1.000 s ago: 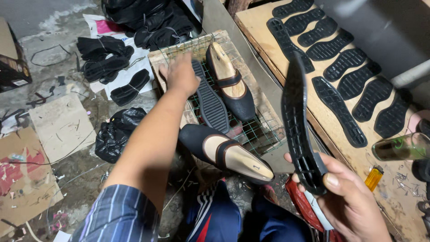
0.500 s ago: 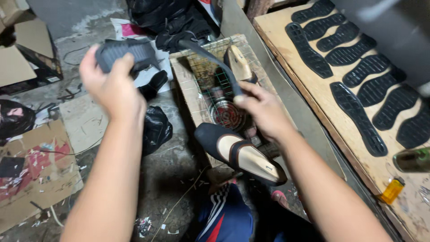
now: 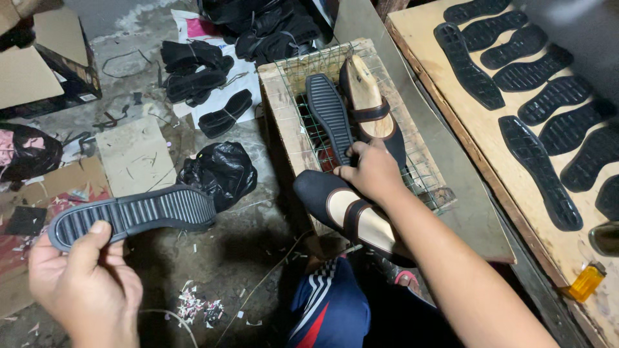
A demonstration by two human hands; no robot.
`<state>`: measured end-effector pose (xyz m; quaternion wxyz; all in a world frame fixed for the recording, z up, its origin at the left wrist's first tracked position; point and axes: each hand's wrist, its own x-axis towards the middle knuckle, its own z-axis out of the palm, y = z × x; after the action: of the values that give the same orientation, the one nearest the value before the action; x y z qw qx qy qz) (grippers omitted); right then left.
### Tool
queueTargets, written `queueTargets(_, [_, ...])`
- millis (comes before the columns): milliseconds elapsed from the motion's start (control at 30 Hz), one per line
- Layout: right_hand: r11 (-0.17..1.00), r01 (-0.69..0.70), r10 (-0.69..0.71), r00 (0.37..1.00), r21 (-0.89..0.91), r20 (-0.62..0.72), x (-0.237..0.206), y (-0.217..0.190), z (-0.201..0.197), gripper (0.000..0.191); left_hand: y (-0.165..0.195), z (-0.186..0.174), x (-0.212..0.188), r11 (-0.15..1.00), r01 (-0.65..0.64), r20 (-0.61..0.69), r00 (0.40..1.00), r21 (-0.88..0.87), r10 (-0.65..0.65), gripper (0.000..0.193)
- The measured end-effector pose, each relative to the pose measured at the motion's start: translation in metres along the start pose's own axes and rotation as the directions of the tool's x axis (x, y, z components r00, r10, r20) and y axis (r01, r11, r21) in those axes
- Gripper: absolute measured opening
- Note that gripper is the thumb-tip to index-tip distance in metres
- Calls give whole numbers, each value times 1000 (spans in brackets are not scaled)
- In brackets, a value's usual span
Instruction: The person sits on the floor holding a shoe and uses a blade to trim and scrape the edge of its rubber sole, rotating the shoe to work around the perimeter. They press and fit the sole onto the shoe, then place the finished shoe into a wire crate with other completed shoes.
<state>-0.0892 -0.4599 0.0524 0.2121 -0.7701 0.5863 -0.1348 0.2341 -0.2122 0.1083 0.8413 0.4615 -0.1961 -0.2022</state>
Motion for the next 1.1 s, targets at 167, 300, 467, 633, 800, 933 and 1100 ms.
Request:
queueTargets(167, [998,42,-41,999,47,-10,-3,7,-1,49,-9,-12,-10,993,-20,-1,1000,118,20,21])
queueTargets(300, [1000,-11,11,1000,-2,20,-5,16,7,47,-8,-13,-18,995,2,30,1000,102,-5,19])
queueTargets(467, [999,24,-24,1000,-40,-14,-13,1,-6,33,14,1,-30,998,63,97,993,30,-66,18])
queueTargets(633, [875,66,-139,983,480,118,-80,-51,-70,48,53,21,-54,933,354,349,884,-68,-311,34])
queueTargets(800, [529,-156,-415,810,834,415,-214,-62,-90,72,51,56,-101,744,651,386,654,151,-651,49])
queueTargets(933, [722,-96,-146,947,685,286,-305,14,-85,51,-21,108,-101,825,536,566,631,176,-531,57])
queueTargets(1100, [498,-364,434,890,787,137,-433,142,-65,59,-118,132,-85,622,497,233,637,605,-735,72])
